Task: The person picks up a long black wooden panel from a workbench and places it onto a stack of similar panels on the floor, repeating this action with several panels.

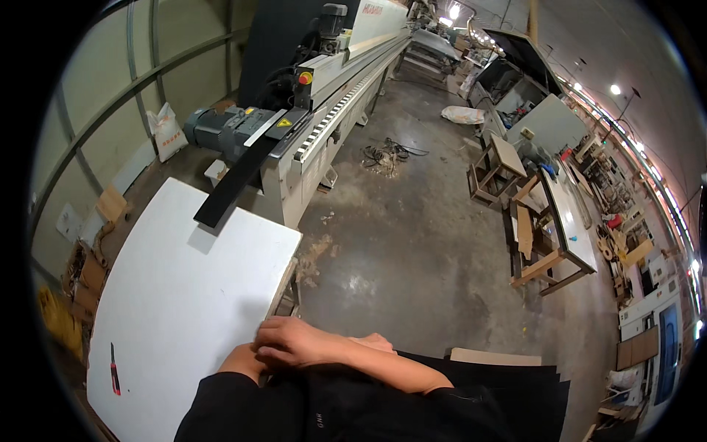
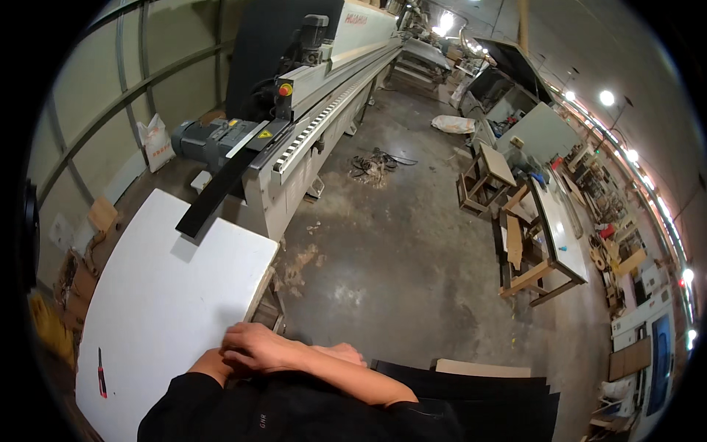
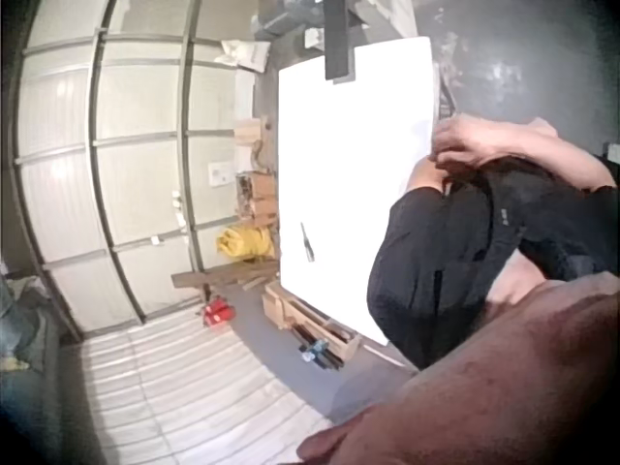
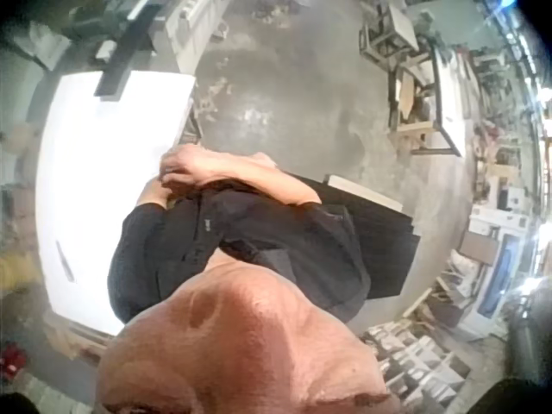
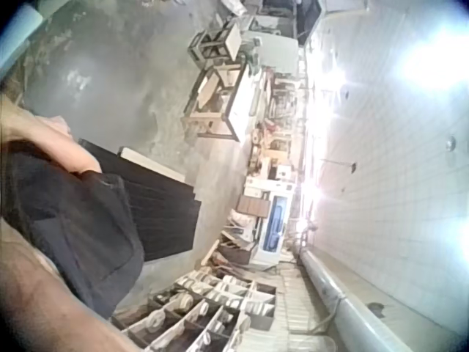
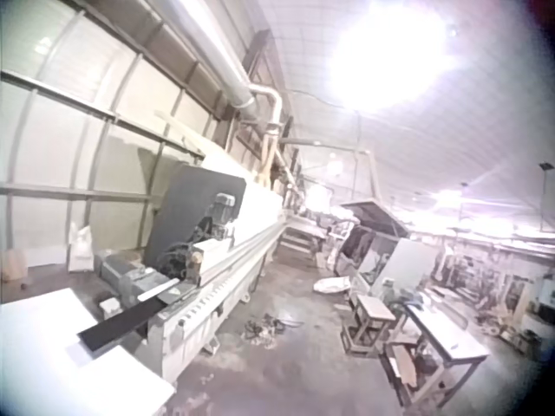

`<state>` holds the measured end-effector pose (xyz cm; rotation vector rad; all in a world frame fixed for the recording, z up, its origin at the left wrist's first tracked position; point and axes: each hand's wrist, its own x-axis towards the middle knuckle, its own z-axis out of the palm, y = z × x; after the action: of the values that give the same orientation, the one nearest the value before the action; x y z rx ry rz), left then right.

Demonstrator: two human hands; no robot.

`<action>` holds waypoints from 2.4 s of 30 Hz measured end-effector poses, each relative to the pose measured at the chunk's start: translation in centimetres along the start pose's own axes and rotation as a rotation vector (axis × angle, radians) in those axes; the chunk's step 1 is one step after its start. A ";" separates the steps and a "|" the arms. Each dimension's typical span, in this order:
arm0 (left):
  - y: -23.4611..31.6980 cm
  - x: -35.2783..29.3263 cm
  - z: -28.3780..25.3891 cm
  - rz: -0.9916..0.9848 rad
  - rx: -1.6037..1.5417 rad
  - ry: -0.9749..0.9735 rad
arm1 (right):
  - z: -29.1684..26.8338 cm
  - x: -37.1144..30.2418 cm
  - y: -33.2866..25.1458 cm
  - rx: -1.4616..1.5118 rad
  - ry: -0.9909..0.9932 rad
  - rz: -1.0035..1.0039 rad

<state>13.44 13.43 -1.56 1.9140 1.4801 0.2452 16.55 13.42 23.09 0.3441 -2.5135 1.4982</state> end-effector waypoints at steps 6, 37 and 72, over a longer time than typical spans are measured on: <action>4.0 2.5 -0.7 0.226 -0.072 0.071 | 0.5 -0.2 0.3 -0.091 -0.013 0.006; -19.6 -11.6 -30.4 -0.972 0.229 0.768 | 2.3 -21.2 4.0 -0.094 0.719 1.033; -17.1 -23.3 -24.6 -0.895 0.170 0.735 | 5.4 -21.3 6.1 -0.063 0.723 1.046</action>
<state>-20.71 4.06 12.07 1.1091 2.7516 0.4271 34.80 13.55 9.40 -1.4456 -2.1070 1.3692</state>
